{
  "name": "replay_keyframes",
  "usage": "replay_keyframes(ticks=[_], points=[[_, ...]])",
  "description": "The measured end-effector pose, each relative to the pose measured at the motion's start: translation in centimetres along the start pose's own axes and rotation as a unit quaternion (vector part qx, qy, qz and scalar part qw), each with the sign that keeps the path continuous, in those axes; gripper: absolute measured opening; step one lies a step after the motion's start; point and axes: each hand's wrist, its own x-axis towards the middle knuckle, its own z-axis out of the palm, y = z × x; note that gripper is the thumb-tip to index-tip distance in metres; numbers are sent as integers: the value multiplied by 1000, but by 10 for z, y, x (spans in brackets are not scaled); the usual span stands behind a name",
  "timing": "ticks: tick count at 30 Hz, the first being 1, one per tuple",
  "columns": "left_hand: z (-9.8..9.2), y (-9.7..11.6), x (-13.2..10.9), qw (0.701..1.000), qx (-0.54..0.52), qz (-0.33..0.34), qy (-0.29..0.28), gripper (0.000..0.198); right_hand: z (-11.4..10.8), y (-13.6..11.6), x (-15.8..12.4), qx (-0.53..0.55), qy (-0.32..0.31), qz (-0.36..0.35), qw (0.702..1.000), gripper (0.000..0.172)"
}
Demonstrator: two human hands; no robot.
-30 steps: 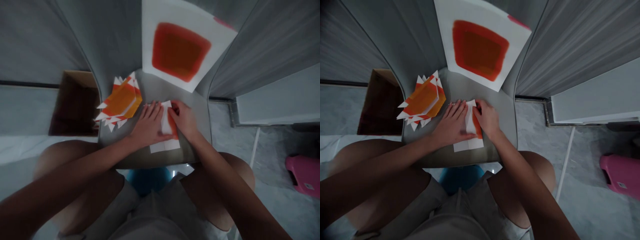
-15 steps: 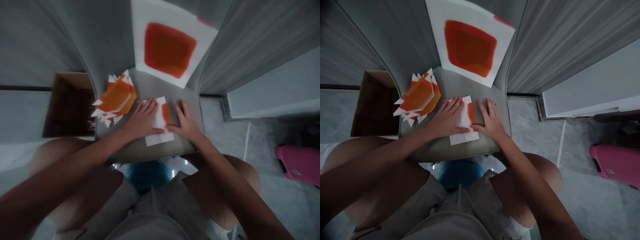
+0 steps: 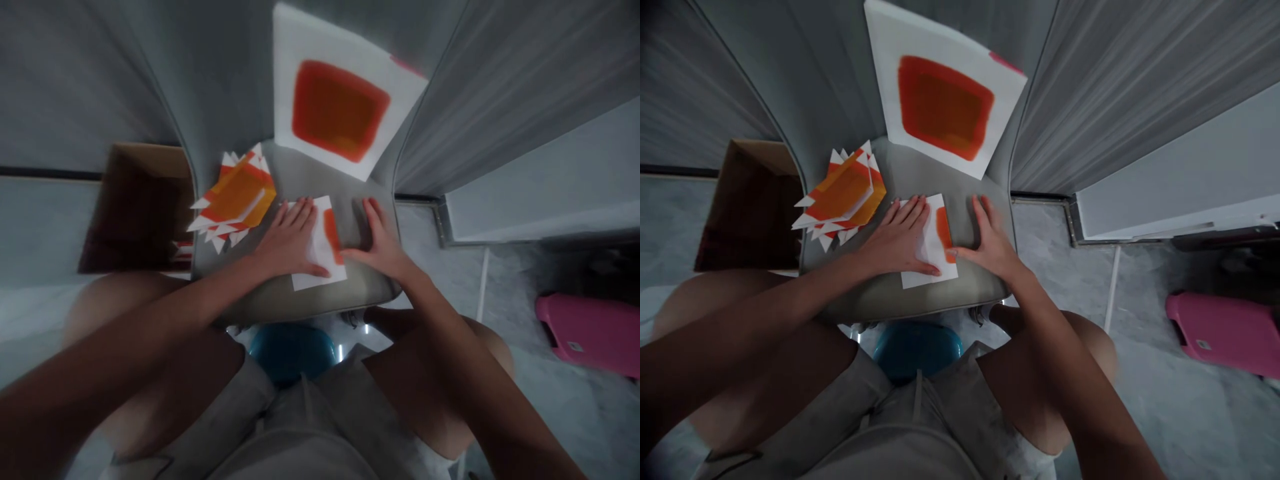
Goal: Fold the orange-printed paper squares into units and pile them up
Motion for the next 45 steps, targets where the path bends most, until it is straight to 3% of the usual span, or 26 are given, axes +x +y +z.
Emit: replay_keyframes(ticks=[9,16,29,36,42,45], points=[[-1,1,0,1000,-9,-21,-2,154,24,-4,29,-76,28,-24,996,116],[-5,3,1,999,-4,-34,-29,154,31,-3,55,-185,69,25,980,105],[4,-2,1,999,-22,-19,-14,155,53,23,101,-183,179,50,965,95],[2,-1,1,999,-16,-15,-23,152,44,1,89,-132,223,48,965,66],[5,0,-2,1000,-11,2,-7,147,33,-27,60,-43,161,51,985,45],[9,8,-10,1000,-8,20,21,131,36,-33,39,5,160,65,985,41]])
